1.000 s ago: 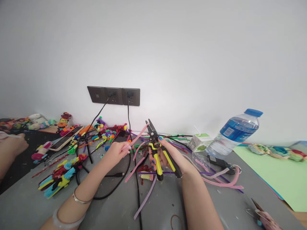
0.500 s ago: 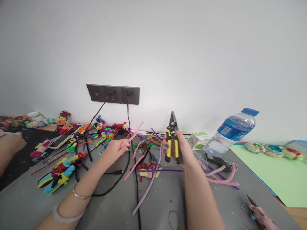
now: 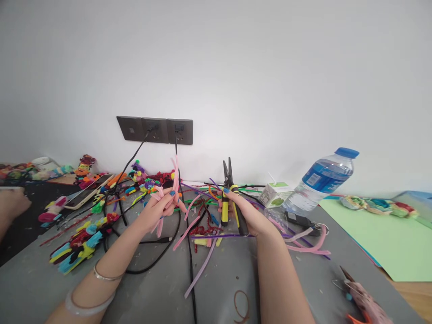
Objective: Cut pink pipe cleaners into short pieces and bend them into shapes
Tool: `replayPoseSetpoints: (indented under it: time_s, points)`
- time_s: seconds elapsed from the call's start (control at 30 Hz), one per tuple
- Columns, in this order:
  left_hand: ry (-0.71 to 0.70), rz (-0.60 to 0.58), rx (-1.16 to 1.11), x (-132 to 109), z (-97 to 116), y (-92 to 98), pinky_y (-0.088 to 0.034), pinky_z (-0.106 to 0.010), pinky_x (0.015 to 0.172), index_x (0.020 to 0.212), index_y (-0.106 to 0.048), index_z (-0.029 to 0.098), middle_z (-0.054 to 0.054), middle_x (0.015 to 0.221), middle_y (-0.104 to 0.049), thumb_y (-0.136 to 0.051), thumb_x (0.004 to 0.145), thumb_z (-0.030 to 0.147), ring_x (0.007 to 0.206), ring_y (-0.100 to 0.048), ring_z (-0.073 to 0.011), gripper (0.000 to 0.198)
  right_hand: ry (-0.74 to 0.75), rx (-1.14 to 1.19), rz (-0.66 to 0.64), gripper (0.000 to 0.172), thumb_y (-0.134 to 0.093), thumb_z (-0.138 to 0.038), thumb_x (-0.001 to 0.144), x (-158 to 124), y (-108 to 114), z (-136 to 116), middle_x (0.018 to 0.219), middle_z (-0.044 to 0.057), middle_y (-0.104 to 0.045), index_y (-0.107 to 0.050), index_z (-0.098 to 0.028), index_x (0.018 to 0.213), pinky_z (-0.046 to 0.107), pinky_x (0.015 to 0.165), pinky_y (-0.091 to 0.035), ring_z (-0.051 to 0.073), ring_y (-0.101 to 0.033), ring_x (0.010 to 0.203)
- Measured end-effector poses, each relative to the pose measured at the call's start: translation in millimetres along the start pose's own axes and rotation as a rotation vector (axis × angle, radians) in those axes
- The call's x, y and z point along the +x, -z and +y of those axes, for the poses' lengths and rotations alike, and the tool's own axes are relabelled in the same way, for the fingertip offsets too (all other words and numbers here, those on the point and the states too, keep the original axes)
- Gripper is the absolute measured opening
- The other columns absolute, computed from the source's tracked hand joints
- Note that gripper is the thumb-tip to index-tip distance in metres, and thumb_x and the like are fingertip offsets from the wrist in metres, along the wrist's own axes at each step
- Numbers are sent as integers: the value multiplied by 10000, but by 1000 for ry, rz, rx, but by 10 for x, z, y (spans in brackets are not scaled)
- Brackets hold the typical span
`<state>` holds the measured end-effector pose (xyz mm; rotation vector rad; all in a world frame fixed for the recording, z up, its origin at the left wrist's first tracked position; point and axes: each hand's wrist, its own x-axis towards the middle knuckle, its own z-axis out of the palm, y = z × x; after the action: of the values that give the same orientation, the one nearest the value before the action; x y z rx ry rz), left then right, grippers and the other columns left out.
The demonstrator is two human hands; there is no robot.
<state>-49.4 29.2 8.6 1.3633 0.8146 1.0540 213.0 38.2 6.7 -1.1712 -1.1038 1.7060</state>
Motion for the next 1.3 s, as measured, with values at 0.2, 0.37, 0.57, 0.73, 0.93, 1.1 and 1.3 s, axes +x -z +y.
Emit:
replayPoseSetpoints:
  time_s: [0.2,0.37,0.57,0.73,0.93,1.1,1.3]
  points:
    - [46,-28,-76,-4,14,-31,-151,-233,427,783,-496,174,-30,535,-654,-532,855,497,372,-227,-43,332,236,-197,73,542,-516,-603,850,-24,11,-33,964,76,-720,-620,-208,1207,348,681,-528,262,-667,841]
    - [84,28,-62,-6,41,-57,-154,-227,427,921,-499,173,6,516,-643,-512,848,422,367,-224,-49,260,379,-761,298,402,-608,-565,812,86,33,52,986,66,-709,-673,-215,1000,361,814,-461,280,-628,925]
    - [182,-108,-89,-32,35,-128,-138,-213,413,855,-450,191,7,507,-641,-458,837,320,355,-213,-47,131,326,-971,430,203,-655,-424,754,182,101,171,723,53,-676,-680,-224,773,328,633,-406,243,-586,681]
    - [287,-253,-98,-82,66,-212,-133,-200,382,838,-458,192,19,497,-621,-467,833,302,343,-200,-47,111,440,-767,459,295,-595,-469,790,150,-20,45,737,69,-627,-665,-188,733,329,647,-398,222,-554,690]
    - [376,-470,-41,-131,79,-250,-240,-204,379,858,-491,184,31,498,-597,-432,841,247,342,-282,-63,88,390,-302,-177,434,-519,-569,912,36,-346,-8,619,-14,-470,-685,-168,919,265,531,-298,124,-384,550]
    - [446,-527,-60,-142,64,-262,-203,-207,385,840,-525,170,31,467,-565,-477,876,311,345,-276,-60,153,323,-51,-211,308,-692,-482,836,-4,-417,-30,572,-46,-436,-622,-182,821,247,505,-255,106,-349,516]
    - [506,-269,-298,-103,31,-291,-385,-206,463,786,-633,116,-71,670,-669,-516,892,440,482,-513,-92,360,302,14,-285,284,-675,-461,865,-24,-373,-31,545,-60,-422,-577,-196,830,244,501,-260,106,-349,496]
